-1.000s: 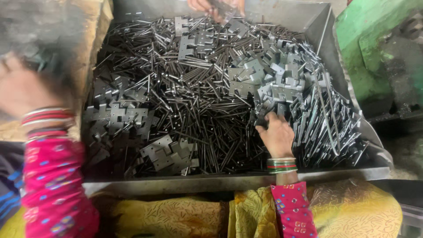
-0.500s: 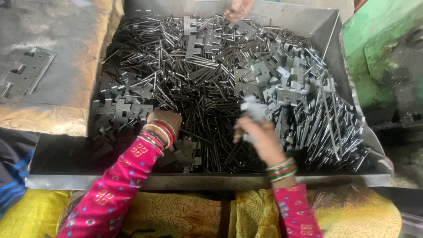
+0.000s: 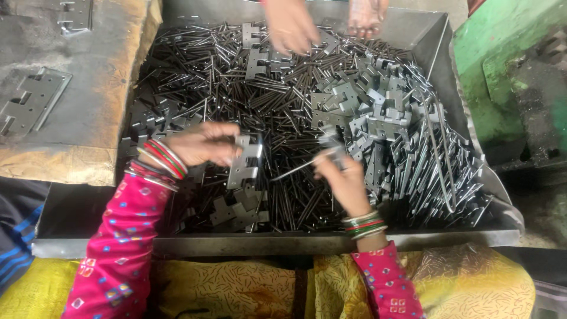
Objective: The person sorts small metal hinge-like parts from a large mixed pile in a metal bin, separating them by hand into a distinct pile. A coworker across the bin also sorts parts and places them onto a wooden board.
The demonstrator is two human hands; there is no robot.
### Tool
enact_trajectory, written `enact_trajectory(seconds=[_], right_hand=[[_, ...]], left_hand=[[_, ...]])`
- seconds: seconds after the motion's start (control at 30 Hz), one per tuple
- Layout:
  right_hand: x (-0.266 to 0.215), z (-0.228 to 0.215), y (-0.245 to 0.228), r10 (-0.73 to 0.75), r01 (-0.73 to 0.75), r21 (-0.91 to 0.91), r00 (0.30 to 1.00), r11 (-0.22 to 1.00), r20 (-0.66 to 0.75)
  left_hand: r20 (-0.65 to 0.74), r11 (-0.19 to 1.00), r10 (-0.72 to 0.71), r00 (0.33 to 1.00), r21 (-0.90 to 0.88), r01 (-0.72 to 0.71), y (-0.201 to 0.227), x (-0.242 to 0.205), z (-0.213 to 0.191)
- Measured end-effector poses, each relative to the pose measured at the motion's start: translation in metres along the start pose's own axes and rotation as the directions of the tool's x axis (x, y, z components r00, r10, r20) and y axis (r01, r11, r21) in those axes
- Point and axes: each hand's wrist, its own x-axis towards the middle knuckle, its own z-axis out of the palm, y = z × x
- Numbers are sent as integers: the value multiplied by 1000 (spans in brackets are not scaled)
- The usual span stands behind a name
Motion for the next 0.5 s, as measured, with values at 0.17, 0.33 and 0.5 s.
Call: enact_trajectory(seconds=[0.17,0.33,0.5], right_hand=[[5,-23,-22,270,-150,602,956,784,-115],[-6,13,-17,485,-400,587,874,704,14],[-21,34,-14,299,-350,612,935,709,188]], left_hand=[[-271,805,191,944,-508,-308,23,4,14],[-312,906,50,949,-385,-174,16,45,67],[-382,906,367,848,353,-233,-10,59,163]])
